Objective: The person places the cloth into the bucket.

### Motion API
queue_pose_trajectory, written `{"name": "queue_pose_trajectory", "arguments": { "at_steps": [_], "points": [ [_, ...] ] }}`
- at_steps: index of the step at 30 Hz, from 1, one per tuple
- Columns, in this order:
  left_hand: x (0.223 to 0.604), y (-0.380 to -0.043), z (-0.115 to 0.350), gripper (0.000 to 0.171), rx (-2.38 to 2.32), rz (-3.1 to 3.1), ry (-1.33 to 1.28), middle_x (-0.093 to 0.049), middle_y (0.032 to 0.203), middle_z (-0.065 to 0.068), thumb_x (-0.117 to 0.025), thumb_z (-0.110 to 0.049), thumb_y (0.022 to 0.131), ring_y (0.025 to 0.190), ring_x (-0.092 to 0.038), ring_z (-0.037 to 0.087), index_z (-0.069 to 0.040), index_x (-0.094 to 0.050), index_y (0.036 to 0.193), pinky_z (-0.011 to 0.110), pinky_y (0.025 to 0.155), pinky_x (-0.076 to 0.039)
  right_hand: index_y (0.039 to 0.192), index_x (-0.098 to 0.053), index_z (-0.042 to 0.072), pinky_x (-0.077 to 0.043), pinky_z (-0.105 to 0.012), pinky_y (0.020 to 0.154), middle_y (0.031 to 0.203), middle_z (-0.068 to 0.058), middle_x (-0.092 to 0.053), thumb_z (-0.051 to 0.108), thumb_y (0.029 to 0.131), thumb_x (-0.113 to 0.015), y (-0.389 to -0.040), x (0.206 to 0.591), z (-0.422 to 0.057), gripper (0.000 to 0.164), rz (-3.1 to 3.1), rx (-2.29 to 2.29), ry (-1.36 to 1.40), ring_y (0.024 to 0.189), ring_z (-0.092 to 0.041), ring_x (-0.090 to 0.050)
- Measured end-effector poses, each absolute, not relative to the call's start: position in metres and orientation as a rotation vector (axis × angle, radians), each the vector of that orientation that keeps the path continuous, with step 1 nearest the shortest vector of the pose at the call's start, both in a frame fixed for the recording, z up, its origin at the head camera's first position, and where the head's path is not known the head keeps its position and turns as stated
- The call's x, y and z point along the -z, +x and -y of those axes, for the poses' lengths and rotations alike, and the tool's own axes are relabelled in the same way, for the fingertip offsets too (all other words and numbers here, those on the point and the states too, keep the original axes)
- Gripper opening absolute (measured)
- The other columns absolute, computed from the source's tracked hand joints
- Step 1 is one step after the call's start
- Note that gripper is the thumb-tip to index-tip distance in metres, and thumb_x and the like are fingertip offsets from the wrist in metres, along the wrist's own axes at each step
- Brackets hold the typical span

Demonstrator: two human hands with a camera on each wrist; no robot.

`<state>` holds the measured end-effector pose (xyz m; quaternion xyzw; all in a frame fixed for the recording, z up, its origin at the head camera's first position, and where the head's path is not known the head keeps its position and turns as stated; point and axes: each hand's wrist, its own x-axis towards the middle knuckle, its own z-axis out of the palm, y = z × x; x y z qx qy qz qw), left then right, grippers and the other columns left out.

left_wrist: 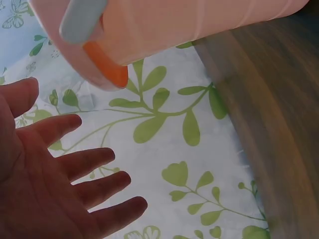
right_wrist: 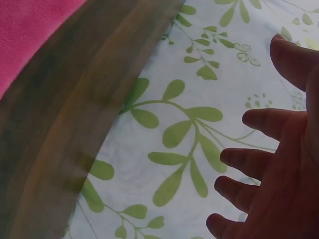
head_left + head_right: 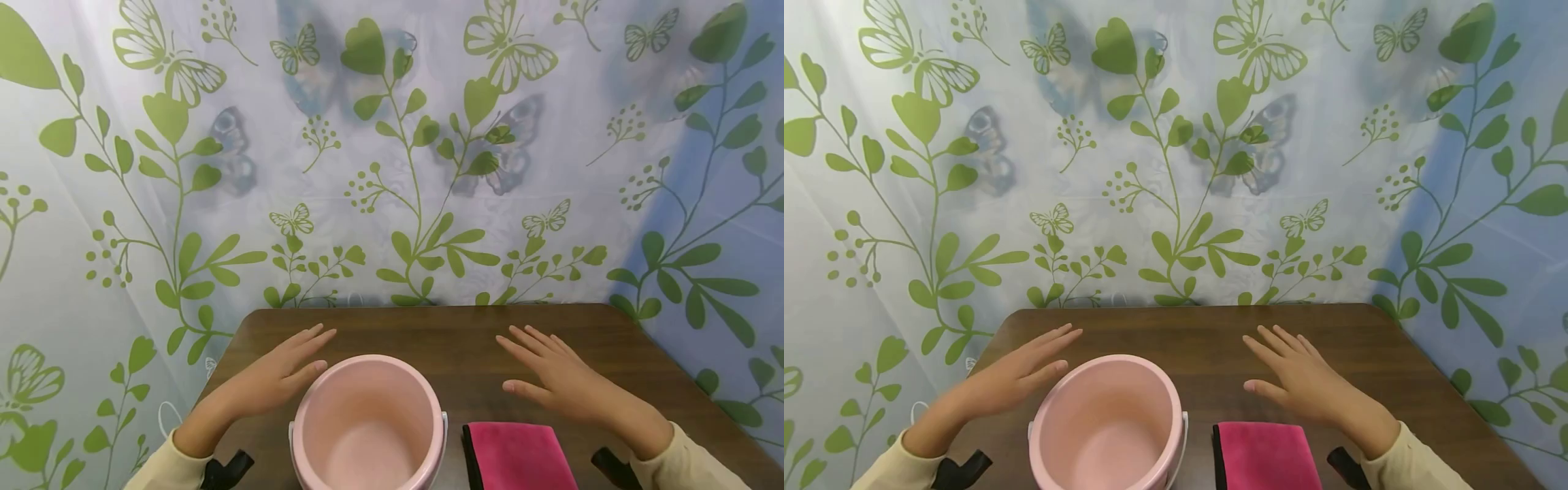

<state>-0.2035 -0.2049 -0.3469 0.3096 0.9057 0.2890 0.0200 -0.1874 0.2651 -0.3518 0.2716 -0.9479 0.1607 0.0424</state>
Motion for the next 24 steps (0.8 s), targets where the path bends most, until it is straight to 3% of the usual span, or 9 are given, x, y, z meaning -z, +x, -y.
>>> {"name": "queue_pose_trajectory", "arguments": {
  "at_steps": [14,24],
  "points": [
    [0.366,-0.192,0.210,0.051,-1.034,-2.812,0.987,-0.039,0.159,0.007,-0.051,-0.035,0.108,0.146,-0.033,0.034,-0.021,-0.042,0.156,0.064,0.110,-0.032,0.154,-0.045,0.013,-0.020,-0.077,0.103,0.156,-0.021,-0.038,0.043,0.097,-0.067,-0.176,0.382,-0.277,0.067,2.871,-0.676,0.874,0.141,-0.054,-0.029],
    [0.381,-0.184,0.211,0.048,-1.146,-2.809,1.030,-0.046,0.154,0.000,-0.052,-0.027,0.108,0.142,-0.040,0.027,-0.018,-0.044,0.155,0.046,0.112,-0.038,0.151,-0.048,0.010,-0.022,-0.079,0.100,0.153,-0.024,-0.041,0.040,0.097,-0.068,-0.168,0.404,-0.286,0.065,2.871,-0.744,0.827,0.139,-0.057,-0.031]
  ]
}}
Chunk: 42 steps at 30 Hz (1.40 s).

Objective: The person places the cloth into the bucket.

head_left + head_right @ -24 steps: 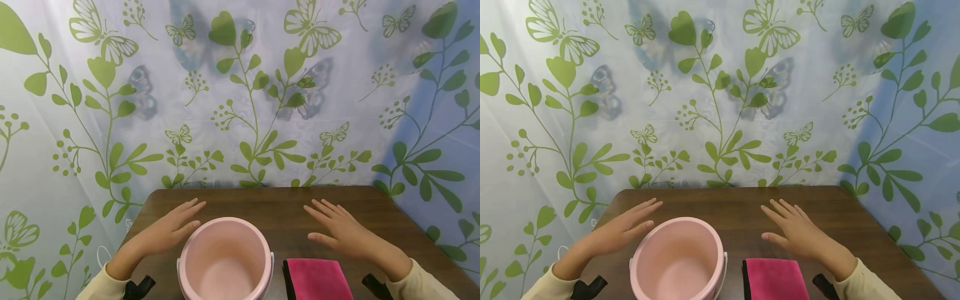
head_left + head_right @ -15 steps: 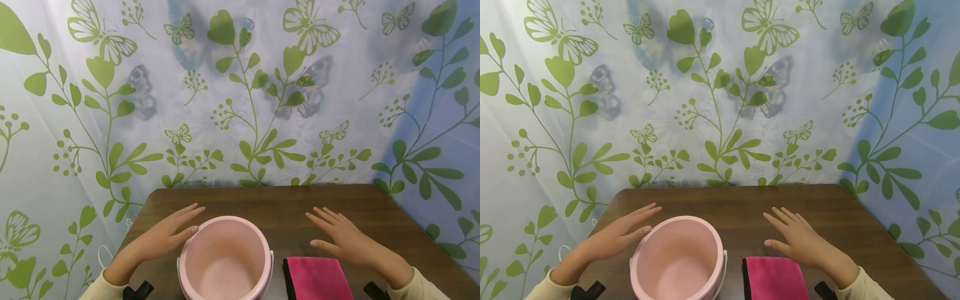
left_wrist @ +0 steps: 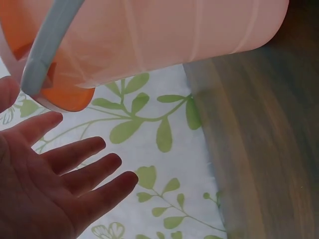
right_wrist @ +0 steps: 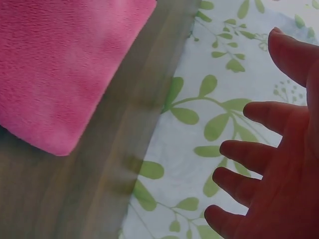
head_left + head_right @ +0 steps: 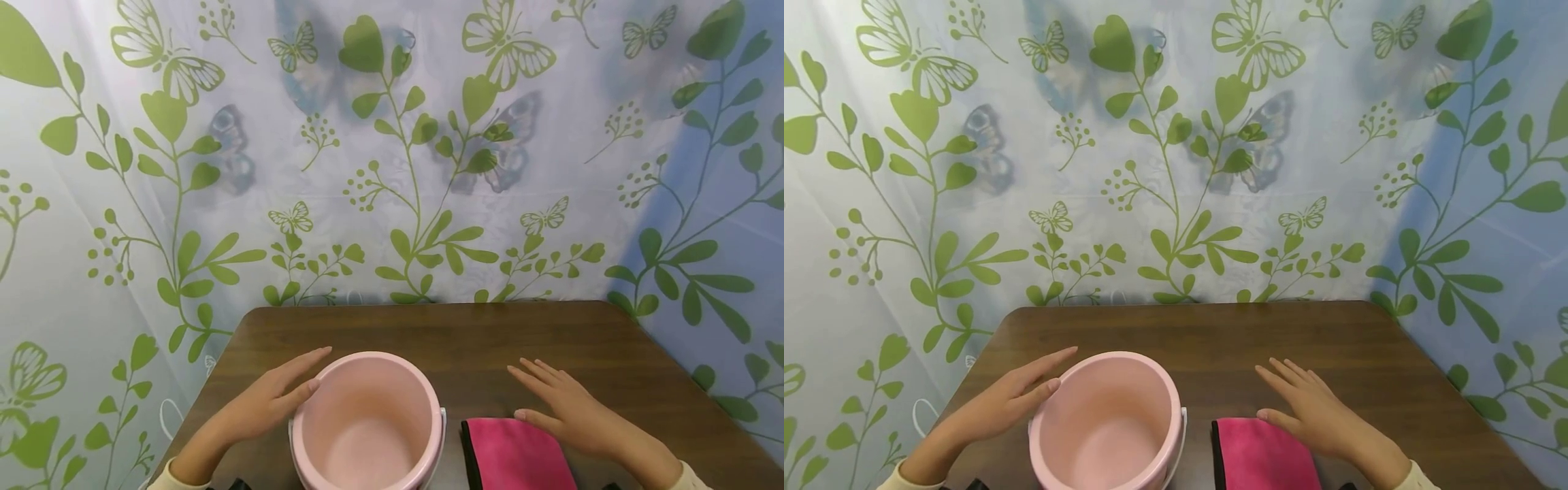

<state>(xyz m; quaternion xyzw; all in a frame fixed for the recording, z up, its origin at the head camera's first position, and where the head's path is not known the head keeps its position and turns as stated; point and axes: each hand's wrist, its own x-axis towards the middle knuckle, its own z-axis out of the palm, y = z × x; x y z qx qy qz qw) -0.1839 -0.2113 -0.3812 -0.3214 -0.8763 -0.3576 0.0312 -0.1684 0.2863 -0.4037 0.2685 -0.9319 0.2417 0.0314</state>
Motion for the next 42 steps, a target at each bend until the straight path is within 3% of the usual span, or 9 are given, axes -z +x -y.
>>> {"name": "queue_pose_trajectory", "arguments": {
  "at_steps": [5,11,17,23,25,28,31,35,42],
  "points": [
    [0.387,-0.183,0.211,0.048,1.231,2.678,-1.018,-0.046,0.154,0.002,-0.051,-0.021,0.108,0.139,-0.044,0.028,-0.015,-0.043,0.155,0.041,0.107,-0.044,0.150,-0.050,0.008,-0.029,-0.079,0.096,0.152,-0.024,-0.044,0.039,0.097,-0.069,-0.165,0.412,-0.291,0.064,2.859,-0.712,0.811,0.136,-0.056,-0.035],
    [0.395,-0.181,0.213,0.048,1.428,2.655,-1.050,-0.043,0.155,0.014,-0.048,-0.017,0.109,0.129,-0.054,0.025,-0.013,-0.040,0.156,0.030,0.095,-0.051,0.145,-0.054,0.006,-0.034,-0.076,0.093,0.148,-0.024,-0.048,0.038,0.095,-0.072,-0.161,0.428,-0.297,0.062,2.844,-0.676,0.777,0.133,-0.057,-0.039],
    [0.398,-0.180,0.213,0.046,1.523,2.616,-1.059,-0.044,0.154,0.017,-0.046,-0.014,0.109,0.126,-0.056,0.020,-0.011,-0.040,0.155,0.029,0.092,-0.053,0.145,-0.053,0.003,-0.038,-0.078,0.087,0.148,-0.029,-0.045,0.037,0.095,-0.072,-0.155,0.445,-0.307,0.064,2.916,-0.769,0.813,0.132,-0.060,-0.037],
    [0.404,-0.179,0.213,0.044,1.564,2.599,-1.044,-0.049,0.150,0.016,-0.045,-0.012,0.109,0.125,-0.057,0.015,-0.007,-0.043,0.153,0.027,0.092,-0.052,0.148,-0.051,0.008,-0.047,-0.073,0.083,0.150,-0.029,-0.042,0.043,0.092,-0.073,-0.151,0.456,-0.318,0.069,3.015,-0.825,0.867,0.131,-0.059,-0.038],
    [0.406,-0.178,0.213,0.043,1.590,2.588,-1.047,-0.050,0.148,0.016,-0.044,-0.010,0.109,0.123,-0.058,0.015,-0.008,-0.044,0.152,0.028,0.092,-0.053,0.148,-0.052,0.013,-0.051,-0.066,0.083,0.150,-0.027,-0.043,0.046,0.091,-0.073,-0.150,0.460,-0.321,0.070,3.039,-0.797,0.886,0.129,-0.056,-0.041],
    [0.408,-0.177,0.213,0.042,1.604,2.562,-1.047,-0.053,0.146,0.014,-0.044,-0.010,0.109,0.122,-0.059,0.015,-0.010,-0.045,0.151,0.028,0.091,-0.053,0.149,-0.053,0.018,-0.056,-0.051,0.084,0.149,-0.023,-0.046,0.049,0.090,-0.074,-0.150,0.467,-0.326,0.070,3.032,-0.754,0.931,0.130,-0.047,-0.046],
    [0.410,-0.176,0.214,0.042,1.624,2.537,-1.050,-0.056,0.142,0.014,-0.044,-0.008,0.109,0.119,-0.061,0.015,-0.010,-0.045,0.151,0.029,0.089,-0.054,0.148,-0.053,0.020,-0.055,-0.038,0.085,0.148,-0.018,-0.049,0.046,0.090,-0.075,-0.152,0.475,-0.332,0.068,2.984,-0.743,0.996,0.132,-0.029,-0.049],
    [0.414,-0.175,0.213,0.042,1.667,2.517,-1.045,-0.057,0.138,0.017,-0.044,-0.006,0.108,0.114,-0.062,0.015,-0.008,-0.045,0.151,0.029,0.088,-0.055,0.149,-0.053,0.019,-0.054,-0.033,0.086,0.149,-0.013,-0.050,0.041,0.088,-0.078,-0.155,0.487,-0.340,0.069,2.901,-0.765,1.099,0.134,-0.010,-0.045],
    [0.421,-0.176,0.212,0.042,1.807,2.484,-1.013,-0.055,0.138,0.024,-0.044,-0.005,0.108,0.116,-0.061,0.015,-0.005,-0.045,0.150,0.030,0.089,-0.055,0.154,-0.046,0.019,-0.054,-0.031,0.084,0.155,-0.012,-0.042,0.034,0.084,-0.083,-0.154,0.497,-0.345,0.081,2.925,-0.979,1.122,0.138,0.000,-0.034]
  ]
}}
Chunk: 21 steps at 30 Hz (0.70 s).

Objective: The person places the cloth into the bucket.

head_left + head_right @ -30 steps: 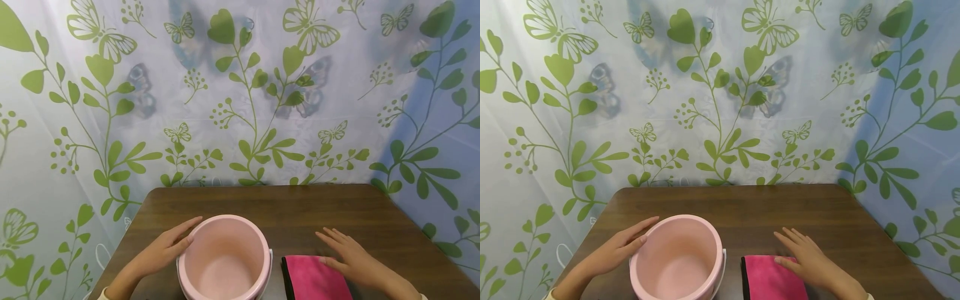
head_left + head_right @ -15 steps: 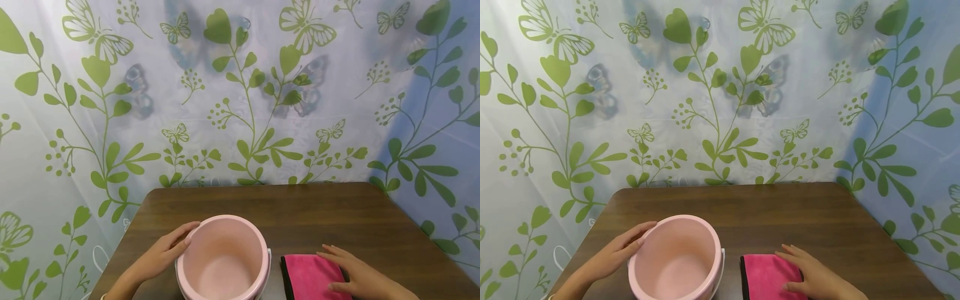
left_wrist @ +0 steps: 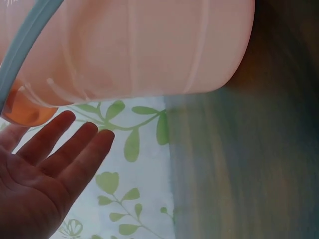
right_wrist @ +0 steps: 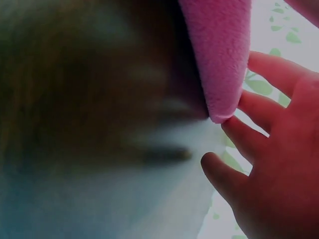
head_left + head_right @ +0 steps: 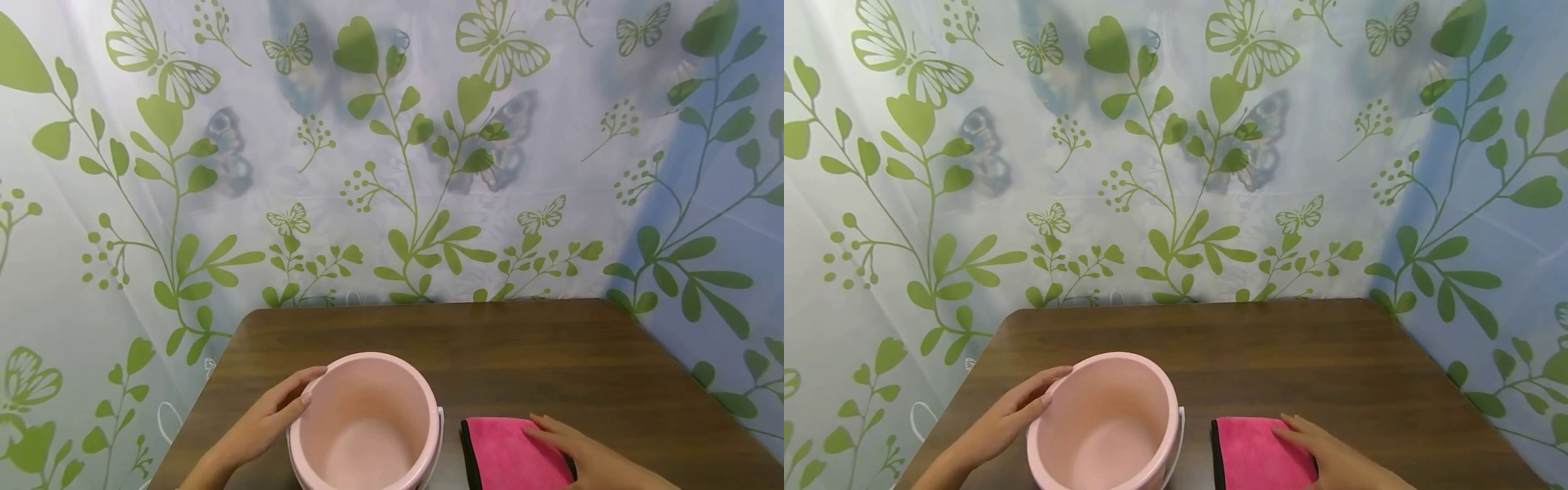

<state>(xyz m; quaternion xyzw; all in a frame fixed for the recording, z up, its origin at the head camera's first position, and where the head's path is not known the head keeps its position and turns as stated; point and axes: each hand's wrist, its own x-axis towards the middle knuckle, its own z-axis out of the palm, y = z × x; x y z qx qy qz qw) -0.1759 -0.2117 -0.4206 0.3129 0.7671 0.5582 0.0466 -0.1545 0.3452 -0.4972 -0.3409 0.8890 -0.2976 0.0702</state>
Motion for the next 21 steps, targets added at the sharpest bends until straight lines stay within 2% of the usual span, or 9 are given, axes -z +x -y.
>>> {"name": "queue_pose_trajectory", "arguments": {
  "at_steps": [4,10,18,21],
  "points": [
    [0.4224,-0.1756,0.2099,0.043,-1.747,-2.275,0.903,-0.054,0.137,0.029,-0.041,-0.006,0.109,0.114,-0.063,0.019,-0.003,-0.042,0.151,0.034,0.086,-0.057,0.155,-0.043,0.017,-0.054,-0.030,0.084,0.157,-0.012,-0.040,0.032,0.083,-0.084,-0.1508,0.5009,-0.3439,0.085,-2.654,0.963,-1.002,0.139,0.005,-0.027],
    [0.4238,-0.1732,0.2092,0.043,-1.786,-2.248,0.876,-0.054,0.136,0.031,-0.040,-0.007,0.110,0.114,-0.062,0.023,-0.004,-0.041,0.152,0.035,0.087,-0.056,0.155,-0.044,0.016,-0.054,-0.029,0.083,0.157,-0.007,-0.041,0.036,0.081,-0.086,-0.1491,0.5057,-0.3420,0.088,-2.712,0.944,-1.034,0.139,0.009,-0.024],
    [0.4239,-0.1722,0.2082,0.043,-1.805,-2.240,0.869,-0.053,0.136,0.030,-0.039,-0.007,0.110,0.116,-0.061,0.024,-0.005,-0.041,0.153,0.035,0.089,-0.055,0.153,-0.047,0.014,-0.055,-0.028,0.085,0.151,-0.021,-0.045,0.044,0.084,-0.083,-0.1500,0.5038,-0.3393,0.083,-2.729,0.889,-0.995,0.138,0.002,-0.035],
    [0.4243,-0.1722,0.2081,0.042,-1.805,-2.245,0.862,-0.053,0.136,0.030,-0.039,-0.007,0.110,0.116,-0.062,0.024,-0.005,-0.041,0.152,0.035,0.088,-0.055,0.150,-0.051,0.012,-0.054,-0.027,0.086,0.148,-0.021,-0.048,0.045,0.084,-0.082,-0.1499,0.5024,-0.3382,0.080,-2.746,0.855,-1.021,0.136,-0.002,-0.040]
  ]
}}
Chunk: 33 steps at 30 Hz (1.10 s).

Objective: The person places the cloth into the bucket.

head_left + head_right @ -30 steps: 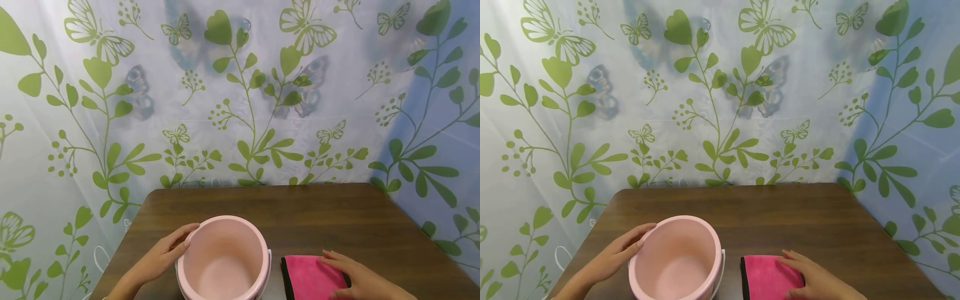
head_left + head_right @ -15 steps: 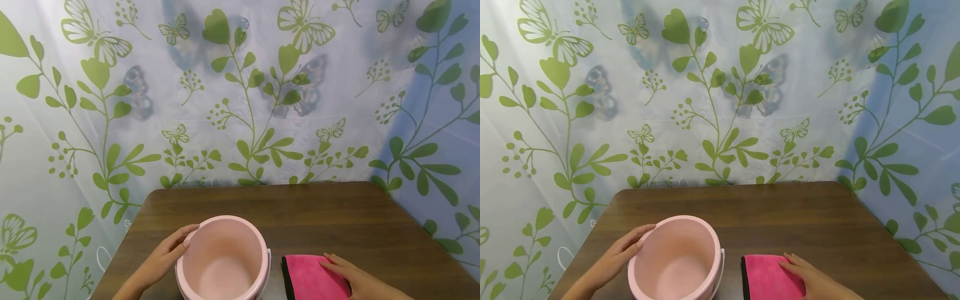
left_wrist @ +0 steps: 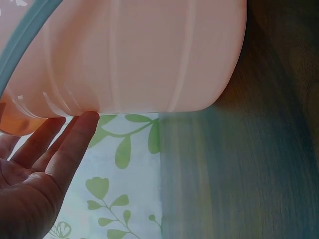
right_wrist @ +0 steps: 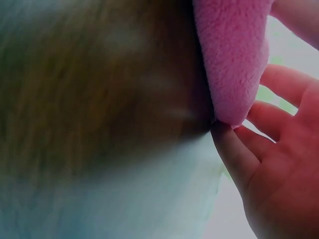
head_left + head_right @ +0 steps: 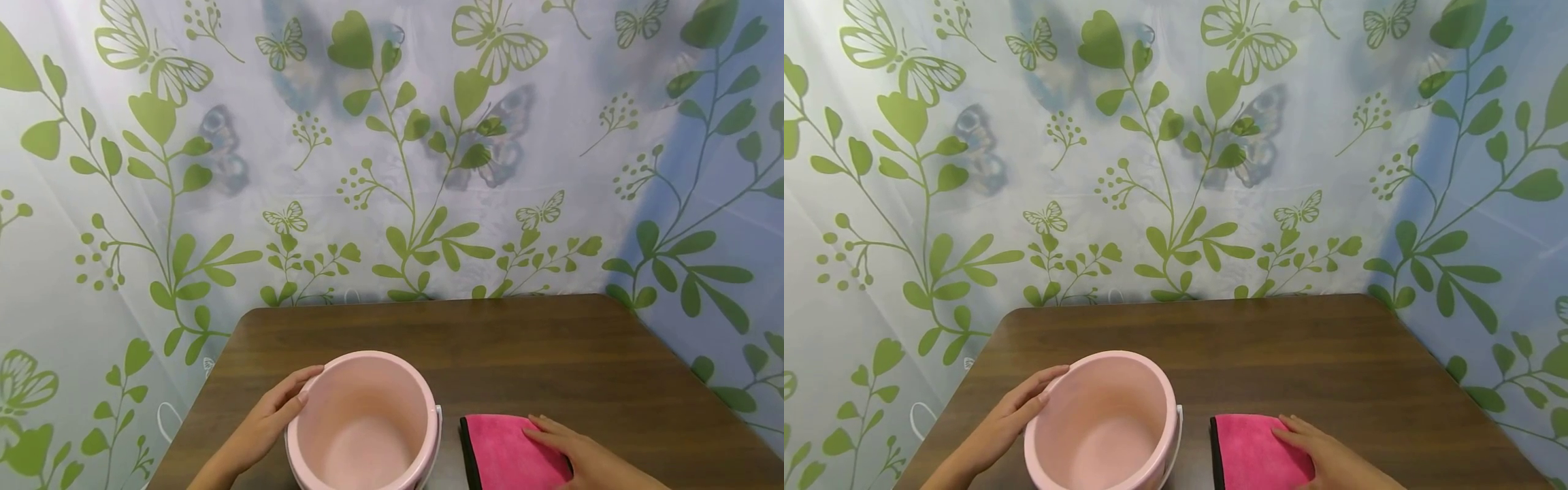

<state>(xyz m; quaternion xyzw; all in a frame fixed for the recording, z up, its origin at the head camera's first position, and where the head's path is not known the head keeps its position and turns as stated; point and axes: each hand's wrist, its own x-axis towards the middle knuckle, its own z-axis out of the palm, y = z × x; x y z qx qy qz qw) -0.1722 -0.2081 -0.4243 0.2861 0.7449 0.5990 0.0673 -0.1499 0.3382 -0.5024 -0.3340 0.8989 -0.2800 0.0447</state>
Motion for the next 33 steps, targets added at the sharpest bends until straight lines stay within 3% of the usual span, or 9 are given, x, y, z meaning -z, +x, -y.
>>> {"name": "queue_pose_trajectory", "arguments": {
  "at_steps": [5,9,16,27,33],
  "points": [
    [0.425,-0.172,0.208,0.042,-1.812,-2.242,0.851,-0.053,0.136,0.030,-0.039,-0.008,0.110,0.115,-0.062,0.023,-0.004,-0.042,0.152,0.035,0.088,-0.056,0.145,-0.056,0.008,-0.054,-0.027,0.086,0.143,-0.021,-0.052,0.047,0.084,-0.081,-0.149,0.497,-0.335,0.077,-2.739,0.826,-1.007,0.128,-0.007,-0.049],
    [0.424,-0.172,0.208,0.042,-1.812,-2.244,0.844,-0.053,0.136,0.031,-0.040,-0.008,0.110,0.114,-0.062,0.023,-0.004,-0.042,0.151,0.035,0.087,-0.056,0.144,-0.057,0.009,-0.053,-0.024,0.084,0.141,-0.021,-0.054,0.041,0.087,-0.080,-0.148,0.492,-0.333,0.070,-2.605,0.932,-0.841,0.118,-0.002,-0.051],
    [0.425,-0.173,0.207,0.042,-1.809,-2.267,0.833,-0.054,0.135,0.030,-0.041,-0.009,0.110,0.113,-0.063,0.022,-0.004,-0.042,0.151,0.035,0.086,-0.057,0.140,-0.058,0.003,-0.053,-0.023,0.079,0.127,0.003,-0.064,0.038,0.091,-0.076,-0.146,0.488,-0.332,0.063,-2.552,1.020,-0.841,0.100,-0.002,-0.057],
    [0.427,-0.173,0.209,0.042,-1.819,-2.240,0.835,-0.054,0.135,0.030,-0.041,-0.009,0.110,0.114,-0.063,0.023,-0.004,-0.042,0.151,0.034,0.088,-0.056,0.134,-0.061,-0.003,-0.049,-0.024,0.066,0.097,0.012,-0.064,0.026,0.092,-0.076,-0.143,0.486,-0.329,0.053,-2.499,1.140,-0.673,0.080,-0.006,-0.056],
    [0.426,-0.174,0.209,0.042,-1.812,-2.264,0.826,-0.054,0.136,0.029,-0.041,-0.010,0.110,0.114,-0.063,0.022,-0.005,-0.043,0.152,0.035,0.086,-0.057,0.131,-0.064,0.000,-0.048,-0.023,0.059,0.089,0.017,-0.059,0.027,0.092,-0.077,-0.146,0.482,-0.328,0.049,-2.664,1.118,-0.776,0.073,-0.001,-0.052]
  ]
}}
